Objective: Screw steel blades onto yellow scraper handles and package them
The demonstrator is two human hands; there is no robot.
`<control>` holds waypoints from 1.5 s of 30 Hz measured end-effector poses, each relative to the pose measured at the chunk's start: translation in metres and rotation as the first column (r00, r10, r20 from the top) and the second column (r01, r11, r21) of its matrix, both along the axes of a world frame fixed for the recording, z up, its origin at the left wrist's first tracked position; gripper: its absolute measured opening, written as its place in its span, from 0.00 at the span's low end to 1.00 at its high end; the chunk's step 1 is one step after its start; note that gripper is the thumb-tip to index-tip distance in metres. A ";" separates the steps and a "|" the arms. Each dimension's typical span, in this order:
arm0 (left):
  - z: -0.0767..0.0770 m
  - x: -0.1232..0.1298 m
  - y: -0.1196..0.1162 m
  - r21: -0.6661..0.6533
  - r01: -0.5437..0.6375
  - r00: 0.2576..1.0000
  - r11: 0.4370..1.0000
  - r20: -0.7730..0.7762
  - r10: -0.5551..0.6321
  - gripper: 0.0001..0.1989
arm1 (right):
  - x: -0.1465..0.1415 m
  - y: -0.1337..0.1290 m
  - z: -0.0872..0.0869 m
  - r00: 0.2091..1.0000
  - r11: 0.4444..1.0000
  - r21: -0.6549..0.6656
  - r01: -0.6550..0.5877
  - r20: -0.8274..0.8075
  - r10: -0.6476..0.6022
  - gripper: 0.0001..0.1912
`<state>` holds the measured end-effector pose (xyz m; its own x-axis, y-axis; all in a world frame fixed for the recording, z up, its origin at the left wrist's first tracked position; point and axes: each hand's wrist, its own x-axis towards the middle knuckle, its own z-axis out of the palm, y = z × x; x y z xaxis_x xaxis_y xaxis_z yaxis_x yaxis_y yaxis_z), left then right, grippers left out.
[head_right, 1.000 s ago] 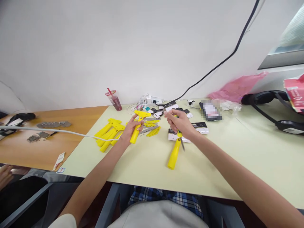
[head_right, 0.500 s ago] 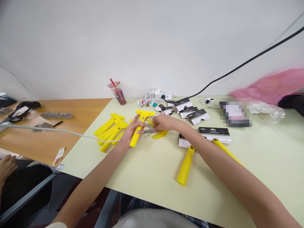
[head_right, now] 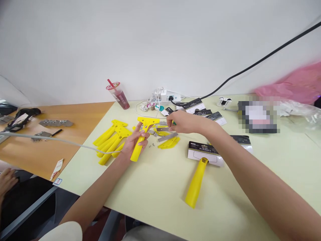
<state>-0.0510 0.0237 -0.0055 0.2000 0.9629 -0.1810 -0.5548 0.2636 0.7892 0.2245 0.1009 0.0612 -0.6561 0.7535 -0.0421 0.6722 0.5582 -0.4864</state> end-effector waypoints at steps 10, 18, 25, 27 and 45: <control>0.020 0.003 -0.022 -0.005 0.223 0.972 0.975 0.074 -0.222 0.31 | 0.010 -0.029 0.043 0.865 0.965 -0.150 0.215 -0.429 -0.259 0.22; 0.024 0.003 -0.025 0.021 0.389 0.920 0.921 0.039 -0.390 0.33 | 0.000 -0.043 0.049 0.912 0.968 -0.213 0.132 -0.356 -0.203 0.20; 0.022 0.004 -0.026 0.026 0.398 0.916 0.917 0.038 -0.399 0.34 | 0.002 -0.045 0.054 0.925 0.963 -0.225 0.150 -0.311 -0.217 0.20; 0.022 0.004 -0.026 0.025 0.390 0.920 0.921 0.046 -0.390 0.34 | 0.002 -0.046 0.055 0.932 0.959 -0.242 0.148 -0.289 -0.217 0.20; 0.026 0.005 -0.028 0.003 0.334 0.939 0.942 0.083 -0.334 0.31 | 0.012 -0.039 0.053 0.955 0.985 -0.151 0.082 -0.270 -0.121 0.18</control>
<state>-0.0461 -0.0039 0.0204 0.5242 0.8363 -0.1605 -0.4951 0.4527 0.7416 0.2368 0.0617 0.1146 -0.5767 0.8166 0.0234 0.5501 0.4093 -0.7279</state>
